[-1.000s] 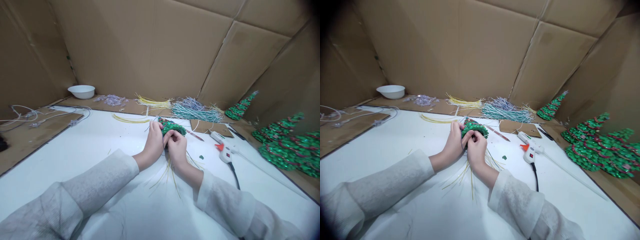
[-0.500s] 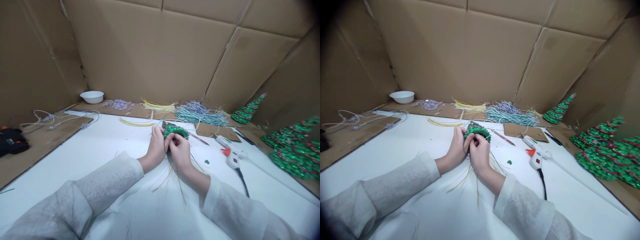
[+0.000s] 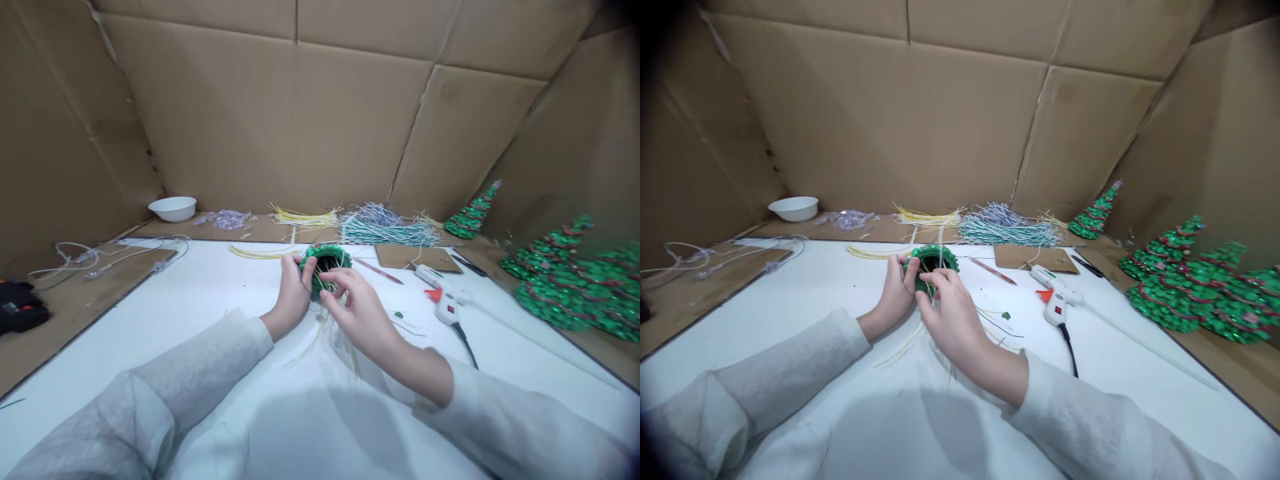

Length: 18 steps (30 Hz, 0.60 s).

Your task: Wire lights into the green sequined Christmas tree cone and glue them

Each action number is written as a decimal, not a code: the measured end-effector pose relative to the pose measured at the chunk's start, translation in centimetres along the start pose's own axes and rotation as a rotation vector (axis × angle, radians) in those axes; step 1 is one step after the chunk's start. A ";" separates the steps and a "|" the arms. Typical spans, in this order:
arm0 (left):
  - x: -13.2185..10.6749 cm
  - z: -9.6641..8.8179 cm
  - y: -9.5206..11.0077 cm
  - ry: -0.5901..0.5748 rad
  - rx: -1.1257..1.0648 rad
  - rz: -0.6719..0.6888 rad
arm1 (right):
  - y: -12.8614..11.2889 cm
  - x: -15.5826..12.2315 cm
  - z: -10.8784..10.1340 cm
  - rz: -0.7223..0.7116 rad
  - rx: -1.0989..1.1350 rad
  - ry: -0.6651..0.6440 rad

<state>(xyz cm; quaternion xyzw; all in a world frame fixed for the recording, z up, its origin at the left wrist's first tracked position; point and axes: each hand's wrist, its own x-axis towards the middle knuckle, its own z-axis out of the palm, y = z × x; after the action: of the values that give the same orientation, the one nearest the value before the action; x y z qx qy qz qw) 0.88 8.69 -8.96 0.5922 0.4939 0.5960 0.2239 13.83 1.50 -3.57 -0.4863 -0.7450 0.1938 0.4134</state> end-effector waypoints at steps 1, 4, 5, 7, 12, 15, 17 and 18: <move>0.1 -0.2 0.0 -0.001 -0.012 -0.009 | -0.4 -0.9 -1.2 -0.045 -0.043 -0.005; 0.4 -0.6 -0.1 0.003 -0.035 -0.021 | -0.5 -3.4 -5.8 -0.124 -0.195 0.066; 0.6 -0.7 -0.2 0.004 -0.039 -0.021 | 0.1 -3.8 -7.4 -0.084 -0.268 0.077; 0.8 -0.9 -0.5 0.020 -0.048 -0.021 | 2.0 -4.1 -10.5 0.165 -0.524 0.121; 1.1 -0.7 -0.9 0.038 -0.079 -0.022 | 9.3 -3.0 -15.3 0.770 -0.969 -0.047; 1.0 -0.7 -0.8 0.054 -0.085 -0.036 | 12.0 -2.5 -15.6 0.838 -0.918 -0.122; 0.9 -0.8 -0.8 0.068 -0.091 -0.052 | 12.8 -2.4 -15.4 0.843 -0.875 -0.146; 0.9 -0.8 -0.8 0.074 -0.098 -0.061 | 13.0 -2.4 -15.3 0.843 -0.854 -0.151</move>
<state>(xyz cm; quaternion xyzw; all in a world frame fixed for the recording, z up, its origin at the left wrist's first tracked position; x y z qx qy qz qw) -0.33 9.51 -9.05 0.5427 0.4900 0.6339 0.2521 33.95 3.50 -4.63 -0.8476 -0.5273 0.0584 0.0151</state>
